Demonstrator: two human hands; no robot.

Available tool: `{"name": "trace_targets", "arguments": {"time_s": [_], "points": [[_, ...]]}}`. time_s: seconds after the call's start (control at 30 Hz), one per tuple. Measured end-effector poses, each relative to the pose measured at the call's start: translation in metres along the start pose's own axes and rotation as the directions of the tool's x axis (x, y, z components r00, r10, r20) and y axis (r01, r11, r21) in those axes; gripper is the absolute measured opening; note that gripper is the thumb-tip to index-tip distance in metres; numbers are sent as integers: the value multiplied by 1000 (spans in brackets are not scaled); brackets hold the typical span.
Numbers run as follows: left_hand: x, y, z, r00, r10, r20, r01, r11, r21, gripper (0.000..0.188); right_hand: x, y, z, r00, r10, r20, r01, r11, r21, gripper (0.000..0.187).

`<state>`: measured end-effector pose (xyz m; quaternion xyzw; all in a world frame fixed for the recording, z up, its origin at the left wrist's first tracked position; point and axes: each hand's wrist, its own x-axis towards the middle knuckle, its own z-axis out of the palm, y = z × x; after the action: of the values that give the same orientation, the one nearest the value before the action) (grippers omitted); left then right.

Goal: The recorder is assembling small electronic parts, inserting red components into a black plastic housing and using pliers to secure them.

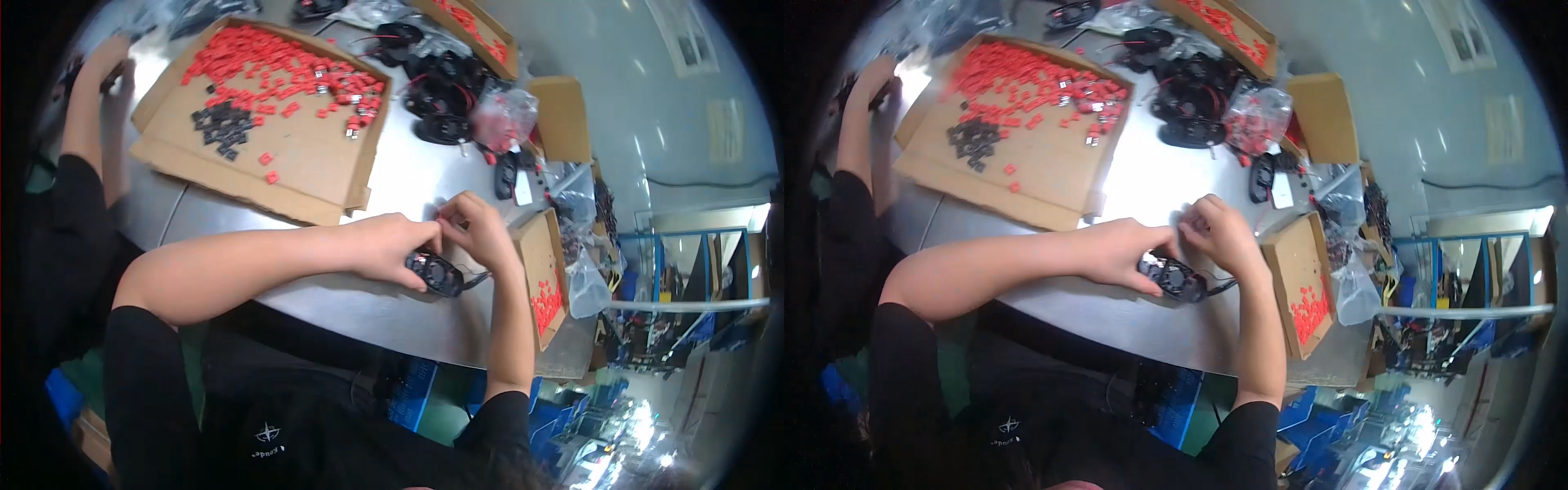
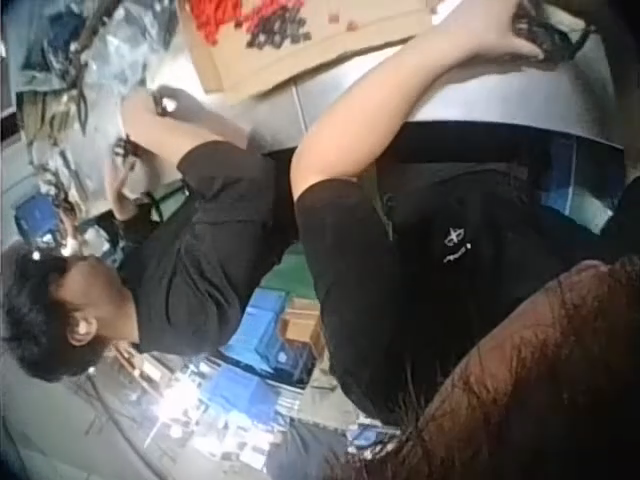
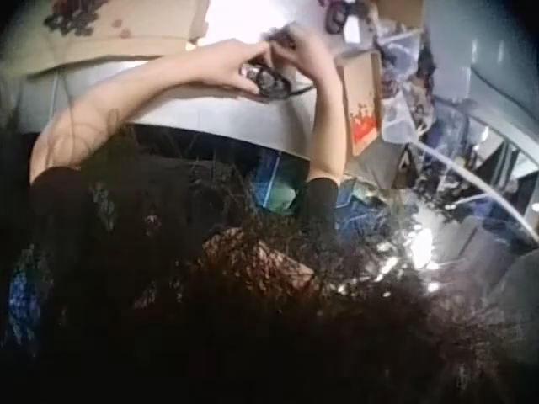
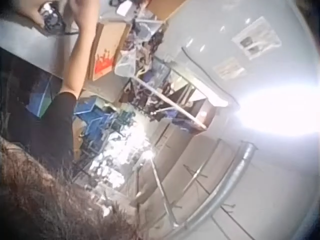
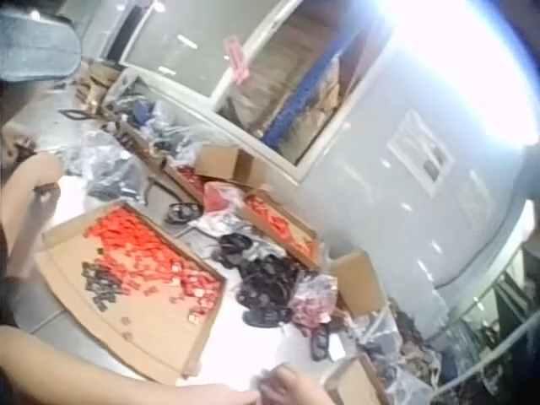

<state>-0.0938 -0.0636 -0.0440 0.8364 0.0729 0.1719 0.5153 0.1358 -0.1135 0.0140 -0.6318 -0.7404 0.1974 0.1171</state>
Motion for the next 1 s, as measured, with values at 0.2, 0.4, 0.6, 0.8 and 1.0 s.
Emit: {"name": "trace_targets", "arguments": {"time_s": [0.2,0.4,0.6,0.8,1.0], "points": [[-3,21,-1,995,-102,-4,102,995,-9,57,-40,17,12,979,-100,-176,91,994,-58,20],[-2,32,2,975,-223,28,224,973,-54,55,-43,26,10,957,-253,-140,259,965,28,20],[3,31,2,967,-253,37,255,964,-75,54,-36,36,14,931,-324,-168,336,941,46,21],[-2,24,1,969,-245,-1,242,959,-147,54,-41,21,4,961,-123,-250,172,967,188,18],[-3,22,2,962,-273,-2,270,951,-152,52,-61,-40,24,897,-308,-316,320,947,-13,26]]}}
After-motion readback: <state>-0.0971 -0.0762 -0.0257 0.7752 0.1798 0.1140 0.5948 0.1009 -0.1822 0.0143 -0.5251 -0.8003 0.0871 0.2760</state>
